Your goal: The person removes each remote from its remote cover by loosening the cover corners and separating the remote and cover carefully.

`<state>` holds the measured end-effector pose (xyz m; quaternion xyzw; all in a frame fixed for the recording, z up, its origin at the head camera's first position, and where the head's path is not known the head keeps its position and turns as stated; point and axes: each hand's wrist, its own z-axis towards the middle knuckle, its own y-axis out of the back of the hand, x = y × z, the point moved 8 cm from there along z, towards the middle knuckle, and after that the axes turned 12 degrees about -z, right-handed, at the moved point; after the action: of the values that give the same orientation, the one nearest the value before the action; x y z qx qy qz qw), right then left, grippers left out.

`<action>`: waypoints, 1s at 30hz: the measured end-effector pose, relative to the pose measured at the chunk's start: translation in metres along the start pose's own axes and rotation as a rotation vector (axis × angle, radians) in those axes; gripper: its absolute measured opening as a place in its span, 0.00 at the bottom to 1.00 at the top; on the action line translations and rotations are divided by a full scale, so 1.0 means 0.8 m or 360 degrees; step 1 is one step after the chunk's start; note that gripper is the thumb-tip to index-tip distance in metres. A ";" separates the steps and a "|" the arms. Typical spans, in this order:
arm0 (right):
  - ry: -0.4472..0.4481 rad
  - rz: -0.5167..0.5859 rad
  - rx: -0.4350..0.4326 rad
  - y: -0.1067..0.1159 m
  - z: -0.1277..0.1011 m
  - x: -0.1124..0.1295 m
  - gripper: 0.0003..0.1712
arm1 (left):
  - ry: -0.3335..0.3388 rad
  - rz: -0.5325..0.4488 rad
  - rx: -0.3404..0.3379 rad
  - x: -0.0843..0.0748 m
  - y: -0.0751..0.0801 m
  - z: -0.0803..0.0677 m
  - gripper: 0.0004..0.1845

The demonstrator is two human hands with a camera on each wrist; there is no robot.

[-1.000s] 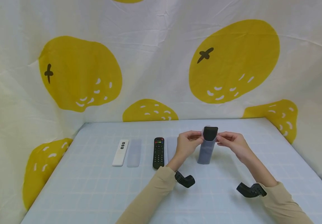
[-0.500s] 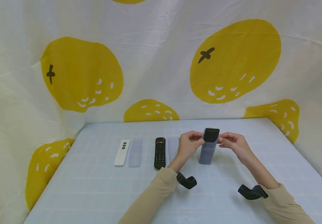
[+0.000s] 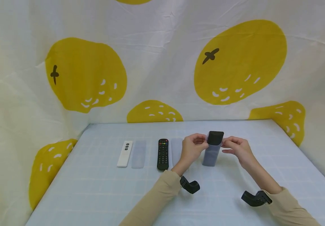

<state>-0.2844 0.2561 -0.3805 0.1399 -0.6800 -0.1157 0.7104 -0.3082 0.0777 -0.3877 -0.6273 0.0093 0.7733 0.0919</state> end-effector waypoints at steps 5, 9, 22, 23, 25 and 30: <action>-0.0062 -0.0031 -0.0049 0.000 -0.004 -0.006 0.15 | 0.0003 0.0015 0.0037 0.002 -0.001 -0.004 0.09; -0.0114 -0.0019 -0.0053 -0.002 -0.007 -0.012 0.16 | 0.0022 0.0007 0.0040 0.008 0.000 -0.007 0.09; -0.0045 0.0074 0.0147 -0.011 -0.005 -0.017 0.10 | 0.0056 -0.0080 0.0031 0.016 0.005 -0.004 0.13; -0.0025 0.0074 0.0164 -0.010 -0.006 -0.017 0.11 | 0.0088 -0.0086 0.0053 0.018 0.005 -0.005 0.13; 0.0016 0.0082 0.0200 -0.011 -0.007 -0.017 0.13 | 0.0145 -0.0095 0.0088 0.022 0.005 -0.006 0.14; 0.0034 0.0051 0.0216 -0.011 -0.009 -0.024 0.12 | 0.0218 -0.0070 0.0116 0.029 0.008 -0.010 0.14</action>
<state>-0.2776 0.2553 -0.4019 0.1779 -0.6809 -0.0564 0.7082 -0.3060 0.0733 -0.4128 -0.6750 0.0298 0.7256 0.1308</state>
